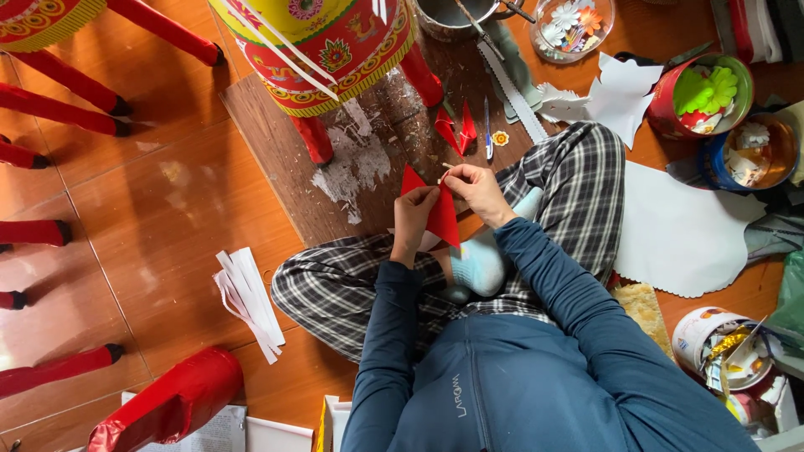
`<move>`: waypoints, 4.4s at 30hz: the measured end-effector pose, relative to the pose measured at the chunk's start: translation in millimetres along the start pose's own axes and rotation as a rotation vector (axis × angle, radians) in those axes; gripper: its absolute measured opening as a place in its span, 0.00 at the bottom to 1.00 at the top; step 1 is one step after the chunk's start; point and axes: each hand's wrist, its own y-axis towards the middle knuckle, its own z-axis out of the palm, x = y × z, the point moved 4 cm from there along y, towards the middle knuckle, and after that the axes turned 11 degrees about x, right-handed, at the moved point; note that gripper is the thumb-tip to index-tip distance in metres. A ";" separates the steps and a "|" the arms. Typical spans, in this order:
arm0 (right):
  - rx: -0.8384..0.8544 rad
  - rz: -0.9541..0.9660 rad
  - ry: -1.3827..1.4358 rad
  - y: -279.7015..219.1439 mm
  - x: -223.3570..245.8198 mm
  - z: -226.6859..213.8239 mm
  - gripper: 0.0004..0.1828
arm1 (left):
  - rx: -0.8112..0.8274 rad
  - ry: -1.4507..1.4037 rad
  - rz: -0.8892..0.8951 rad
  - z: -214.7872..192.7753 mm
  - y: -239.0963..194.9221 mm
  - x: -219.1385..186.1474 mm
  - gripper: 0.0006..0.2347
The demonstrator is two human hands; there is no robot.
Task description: Decorating a traditional paper lantern by folding and attaching red paper ornaments
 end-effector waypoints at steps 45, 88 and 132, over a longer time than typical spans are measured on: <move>-0.069 0.149 0.550 15.4 -16.7 -20.7 0.11 | -0.073 0.033 0.171 -7.4 -6.3 -19.9 0.09; 0.334 -0.036 -0.087 -9.0 20.2 -30.8 0.11 | 0.274 -0.086 0.057 -13.6 -11.9 -16.8 0.16; 0.052 0.089 0.066 -8.1 11.2 1.3 0.09 | 0.045 0.172 0.122 5.7 -13.5 -9.9 0.10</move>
